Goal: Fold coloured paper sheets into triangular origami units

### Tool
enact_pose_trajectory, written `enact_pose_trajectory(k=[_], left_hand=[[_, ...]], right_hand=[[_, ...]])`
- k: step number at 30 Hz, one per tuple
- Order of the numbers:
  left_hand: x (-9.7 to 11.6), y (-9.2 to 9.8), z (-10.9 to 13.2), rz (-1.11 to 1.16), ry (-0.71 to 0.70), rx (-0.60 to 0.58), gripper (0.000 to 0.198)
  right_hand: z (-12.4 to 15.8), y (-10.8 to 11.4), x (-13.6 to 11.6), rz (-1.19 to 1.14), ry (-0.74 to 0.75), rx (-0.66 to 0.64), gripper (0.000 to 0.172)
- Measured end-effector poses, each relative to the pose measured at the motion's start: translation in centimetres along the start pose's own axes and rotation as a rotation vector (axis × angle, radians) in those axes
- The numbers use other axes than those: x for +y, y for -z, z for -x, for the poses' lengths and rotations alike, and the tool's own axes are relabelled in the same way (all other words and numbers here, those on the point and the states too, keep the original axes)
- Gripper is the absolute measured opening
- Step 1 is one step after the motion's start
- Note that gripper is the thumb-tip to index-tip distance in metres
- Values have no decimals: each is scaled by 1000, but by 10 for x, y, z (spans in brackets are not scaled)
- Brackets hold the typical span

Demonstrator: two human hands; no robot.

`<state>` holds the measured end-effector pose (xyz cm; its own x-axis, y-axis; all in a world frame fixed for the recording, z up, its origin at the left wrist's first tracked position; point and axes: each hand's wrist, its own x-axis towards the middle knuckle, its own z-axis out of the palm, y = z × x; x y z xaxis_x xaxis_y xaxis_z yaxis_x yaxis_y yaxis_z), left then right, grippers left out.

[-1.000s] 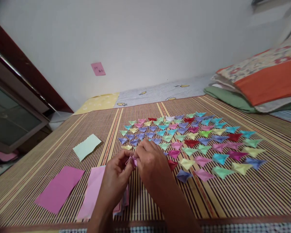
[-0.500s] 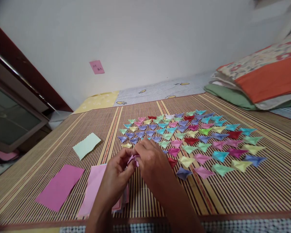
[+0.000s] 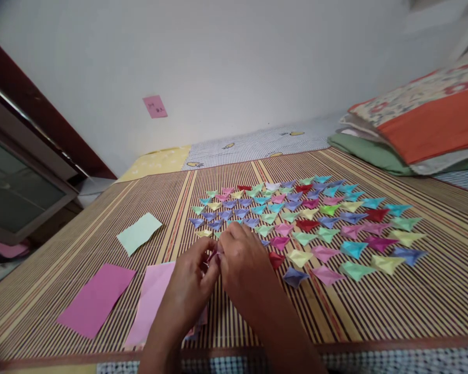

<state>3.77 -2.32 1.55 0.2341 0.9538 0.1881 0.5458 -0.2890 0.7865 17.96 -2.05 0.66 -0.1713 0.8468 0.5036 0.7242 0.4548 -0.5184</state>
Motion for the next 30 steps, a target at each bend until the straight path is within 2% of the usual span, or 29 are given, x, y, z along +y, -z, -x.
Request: enact_pose_trajectory(k=[2,6,8,16,24,30], left_hand=[[0,0,1,-40,10,-14,12],[-1,3,2,53,71,-59,7],[-2,5,2,55,54,-71,8],[-4,6,-1,-94,-96,22,20],[-10,6,-1,-42,-83,90,19],[-7,4,-1,-84,-99,99,17]], right_hand=[[0,-1,0,29,-1,4,19],[1,-3,0,25,-8,-19,19],[0,-3,0,18,-13,-26,19],[-1,-2,-4,-23,-19,15,20],[-2,-2,-1,-43,19,10,17],[-1,-6,-2,56,-23,85,17]])
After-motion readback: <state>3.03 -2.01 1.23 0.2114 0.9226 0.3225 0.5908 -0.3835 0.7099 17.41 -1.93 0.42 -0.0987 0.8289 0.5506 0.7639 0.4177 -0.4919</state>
